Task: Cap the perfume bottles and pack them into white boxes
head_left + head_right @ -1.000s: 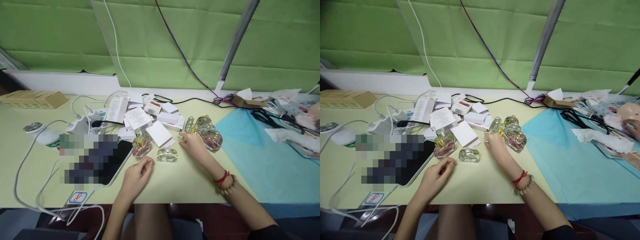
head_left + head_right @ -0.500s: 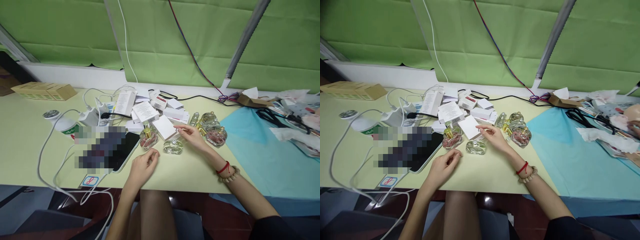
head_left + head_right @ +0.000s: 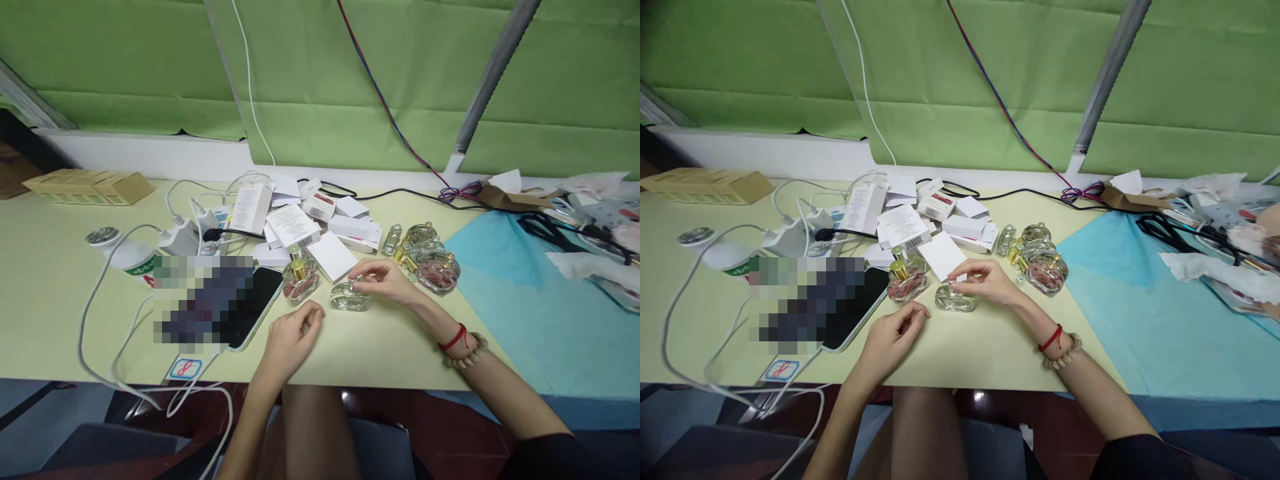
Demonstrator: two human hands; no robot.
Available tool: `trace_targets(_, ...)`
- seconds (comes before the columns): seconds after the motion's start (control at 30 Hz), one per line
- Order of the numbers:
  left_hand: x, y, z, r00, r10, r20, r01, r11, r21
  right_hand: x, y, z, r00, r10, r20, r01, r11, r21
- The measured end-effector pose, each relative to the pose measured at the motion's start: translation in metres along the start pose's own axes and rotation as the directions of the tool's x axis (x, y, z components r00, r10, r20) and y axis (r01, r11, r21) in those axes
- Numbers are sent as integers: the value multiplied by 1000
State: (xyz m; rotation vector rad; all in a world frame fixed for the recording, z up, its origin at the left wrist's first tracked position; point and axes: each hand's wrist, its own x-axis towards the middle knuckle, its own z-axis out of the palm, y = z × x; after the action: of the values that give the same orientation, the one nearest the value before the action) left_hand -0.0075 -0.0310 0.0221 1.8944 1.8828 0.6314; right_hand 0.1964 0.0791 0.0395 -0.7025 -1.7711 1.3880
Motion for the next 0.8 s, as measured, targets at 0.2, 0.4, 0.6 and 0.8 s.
trace_targets(0.2,0,1,-1,1000,-3,7,2,1000,7,0,1,0,1000,19,16,-20,999,40)
trace_targets(0.4,0,2,-1,1000,0,-1,0,1000,13,0,4,-3,999,-36,40,34,998,53)
trace_targets(0.6,1,1,0,1000,-2,-10,2,1000,14,1,7,-3,997,-72,29,71,997,43)
trace_targets(0.8,0,3,-1,1000,-18,-10,18,1000,25,-1,2,0,998,-58,11,57,998,32)
